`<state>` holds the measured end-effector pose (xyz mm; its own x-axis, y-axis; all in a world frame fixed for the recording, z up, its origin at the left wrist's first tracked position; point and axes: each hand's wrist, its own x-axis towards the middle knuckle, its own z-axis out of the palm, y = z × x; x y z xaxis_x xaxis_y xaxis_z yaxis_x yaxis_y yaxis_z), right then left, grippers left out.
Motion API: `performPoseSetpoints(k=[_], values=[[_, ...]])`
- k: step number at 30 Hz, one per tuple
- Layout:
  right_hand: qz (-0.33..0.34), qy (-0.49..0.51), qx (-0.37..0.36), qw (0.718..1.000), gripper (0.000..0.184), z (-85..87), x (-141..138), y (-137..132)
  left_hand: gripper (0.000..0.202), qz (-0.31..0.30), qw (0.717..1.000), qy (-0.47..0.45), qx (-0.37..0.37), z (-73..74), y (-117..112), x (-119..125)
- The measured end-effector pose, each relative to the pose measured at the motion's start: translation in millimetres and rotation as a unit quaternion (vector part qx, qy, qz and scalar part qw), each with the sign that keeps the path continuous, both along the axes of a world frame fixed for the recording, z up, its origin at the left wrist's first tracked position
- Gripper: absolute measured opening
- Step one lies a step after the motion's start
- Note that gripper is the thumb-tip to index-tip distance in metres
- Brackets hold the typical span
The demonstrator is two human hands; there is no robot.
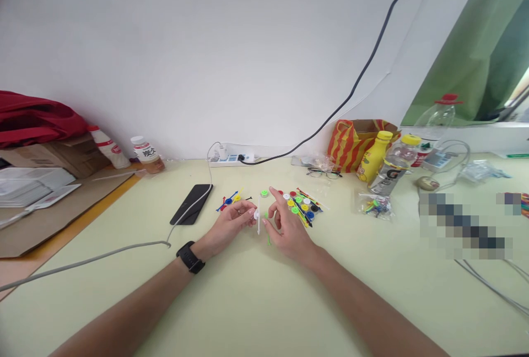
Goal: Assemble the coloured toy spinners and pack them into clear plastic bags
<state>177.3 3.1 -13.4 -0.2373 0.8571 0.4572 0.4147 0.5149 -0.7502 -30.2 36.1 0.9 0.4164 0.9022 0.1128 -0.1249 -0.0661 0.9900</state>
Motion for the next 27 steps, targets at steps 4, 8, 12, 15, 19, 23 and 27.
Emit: performPoseSetpoints(k=[4,8,12,15,19,23,27], values=[[-0.007,-0.068,0.073,0.995,0.038,1.2,3.2,0.6,0.026,-0.002,1.000,0.010,-0.007,-1.1,0.3,-1.0],[-0.023,-0.080,0.010,0.996,0.046,5.7,7.1,5.1,0.026,0.003,1.000,0.005,-0.011,-2.9,1.0,-1.1],[-0.030,-0.039,-0.018,0.999,0.053,6.3,5.8,8.9,0.025,0.003,1.000,-0.005,-0.011,-3.9,1.7,-1.1],[-0.037,0.000,-0.021,0.999,0.034,7.7,2.1,7.0,0.025,0.000,1.000,-0.008,-0.008,-3.2,1.3,-1.1],[-0.002,0.047,-0.032,0.998,0.014,10.8,-1.5,2.6,0.024,-0.011,1.000,0.008,0.000,-1.2,-0.7,-0.6],[0.020,0.044,-0.059,0.997,0.010,10.5,-2.7,1.5,0.023,-0.027,0.999,0.015,0.006,0.1,-2.3,-0.1],[0.013,0.046,-0.067,0.997,0.010,9.2,-2.8,1.8,0.023,-0.025,0.999,0.017,0.014,0.5,-2.0,-0.3]])
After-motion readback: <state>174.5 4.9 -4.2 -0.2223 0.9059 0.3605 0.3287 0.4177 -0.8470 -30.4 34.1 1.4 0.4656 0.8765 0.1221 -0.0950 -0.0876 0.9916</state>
